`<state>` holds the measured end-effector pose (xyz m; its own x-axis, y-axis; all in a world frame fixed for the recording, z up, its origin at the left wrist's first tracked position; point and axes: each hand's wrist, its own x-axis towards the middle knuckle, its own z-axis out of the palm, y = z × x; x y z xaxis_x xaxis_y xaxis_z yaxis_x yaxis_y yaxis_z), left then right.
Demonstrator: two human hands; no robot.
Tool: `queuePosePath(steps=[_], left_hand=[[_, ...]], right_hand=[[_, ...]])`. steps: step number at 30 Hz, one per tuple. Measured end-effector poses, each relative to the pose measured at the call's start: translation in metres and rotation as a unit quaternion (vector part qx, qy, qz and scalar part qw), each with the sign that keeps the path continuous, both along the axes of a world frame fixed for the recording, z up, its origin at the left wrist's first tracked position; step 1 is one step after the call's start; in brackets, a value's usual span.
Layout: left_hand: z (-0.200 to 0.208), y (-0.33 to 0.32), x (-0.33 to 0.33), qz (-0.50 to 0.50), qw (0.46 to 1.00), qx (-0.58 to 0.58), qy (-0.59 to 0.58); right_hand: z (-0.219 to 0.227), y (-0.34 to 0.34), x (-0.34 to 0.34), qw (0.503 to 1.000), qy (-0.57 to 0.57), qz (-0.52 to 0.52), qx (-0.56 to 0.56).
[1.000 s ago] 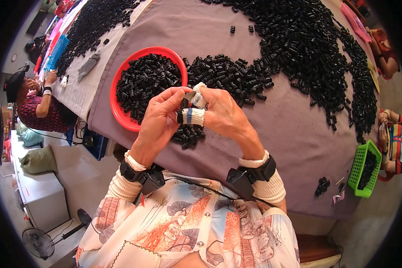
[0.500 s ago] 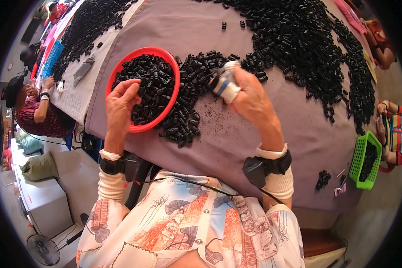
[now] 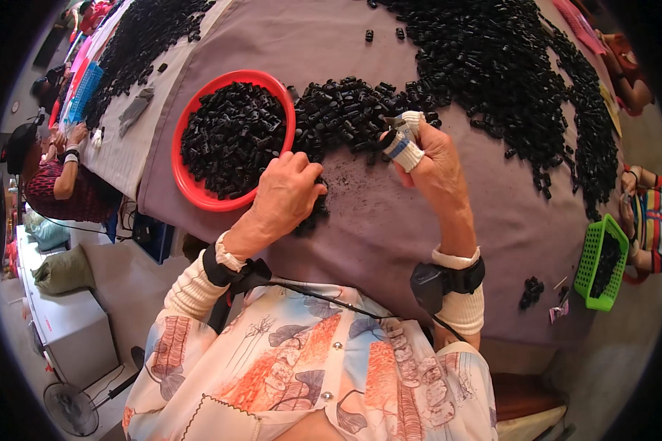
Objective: Assembling small black plastic components at a work table.
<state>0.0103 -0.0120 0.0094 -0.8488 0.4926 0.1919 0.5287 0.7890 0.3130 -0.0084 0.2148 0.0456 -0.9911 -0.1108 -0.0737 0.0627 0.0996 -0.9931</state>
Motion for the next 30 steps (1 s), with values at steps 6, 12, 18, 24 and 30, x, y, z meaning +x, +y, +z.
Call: queuePosePath(steps=[6,12,18,24,30], left_hand=[[-0.007,0.007,0.001,-0.032,0.999,-0.017,-0.014],[-0.009,0.014,0.002,-0.036,0.998,0.023,-0.051],[0.015,-0.008,-0.023,0.035,0.932,0.286,-0.220],[0.055,-0.008,-0.027,0.041,0.818,0.466,-0.336],[0.056,-0.004,-0.034,0.030,0.772,0.538,-0.336]], right_hand=[[-0.007,0.005,0.006,1.000,-0.021,-0.002,0.023],[-0.007,-0.003,0.008,0.999,-0.040,0.003,0.028],[0.002,-0.014,0.010,0.997,-0.070,0.027,0.031],[0.014,-0.041,0.001,0.995,-0.033,0.097,0.019],[0.019,-0.042,-0.004,0.993,-0.017,0.101,-0.053]])
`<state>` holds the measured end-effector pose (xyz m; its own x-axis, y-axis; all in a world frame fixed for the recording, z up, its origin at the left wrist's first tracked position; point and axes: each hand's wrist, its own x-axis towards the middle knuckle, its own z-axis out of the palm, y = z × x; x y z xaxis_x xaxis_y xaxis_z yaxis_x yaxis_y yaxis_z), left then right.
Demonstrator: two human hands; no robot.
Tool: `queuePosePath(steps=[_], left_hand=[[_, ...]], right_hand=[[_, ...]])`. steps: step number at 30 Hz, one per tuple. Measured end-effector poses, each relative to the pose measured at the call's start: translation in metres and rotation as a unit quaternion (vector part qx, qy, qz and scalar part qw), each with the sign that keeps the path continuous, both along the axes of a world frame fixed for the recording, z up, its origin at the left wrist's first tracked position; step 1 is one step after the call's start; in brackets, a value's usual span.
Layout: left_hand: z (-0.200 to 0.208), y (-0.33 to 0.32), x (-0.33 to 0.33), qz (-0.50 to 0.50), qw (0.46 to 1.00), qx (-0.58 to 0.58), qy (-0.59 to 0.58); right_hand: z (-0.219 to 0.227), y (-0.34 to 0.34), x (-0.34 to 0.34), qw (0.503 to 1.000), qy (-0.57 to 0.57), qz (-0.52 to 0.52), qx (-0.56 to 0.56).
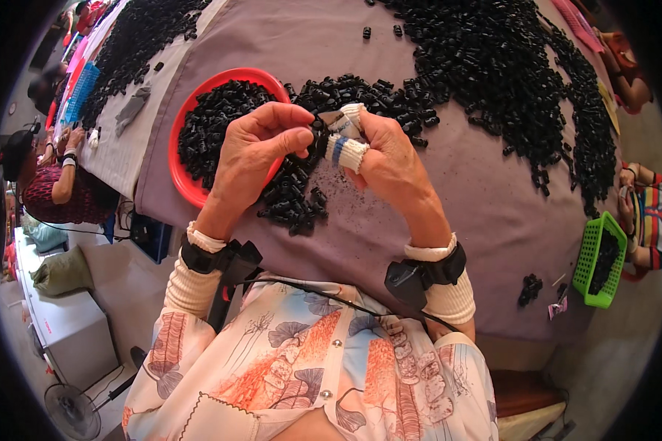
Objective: Assembling small black plastic components at a work table.
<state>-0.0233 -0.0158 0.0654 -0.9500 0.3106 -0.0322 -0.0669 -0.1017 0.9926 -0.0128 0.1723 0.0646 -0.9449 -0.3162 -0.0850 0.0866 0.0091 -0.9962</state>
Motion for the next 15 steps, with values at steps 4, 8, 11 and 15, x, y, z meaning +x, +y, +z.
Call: queuePosePath(steps=[4,8,11,15], left_hand=[[-0.007,0.011,0.001,0.055,0.986,0.134,-0.085],[-0.008,0.008,0.003,0.058,0.949,0.263,-0.163],[-0.003,0.013,0.004,0.071,0.933,0.310,-0.169],[0.000,0.009,0.008,0.032,0.908,0.367,-0.199]], right_hand=[[0.001,-0.006,-0.002,1.000,-0.005,-0.030,-0.006],[0.007,-0.018,-0.005,0.998,-0.008,-0.047,-0.031],[0.010,-0.017,-0.009,0.999,0.000,-0.044,-0.013],[0.014,-0.019,-0.007,0.998,0.043,-0.025,-0.023]])
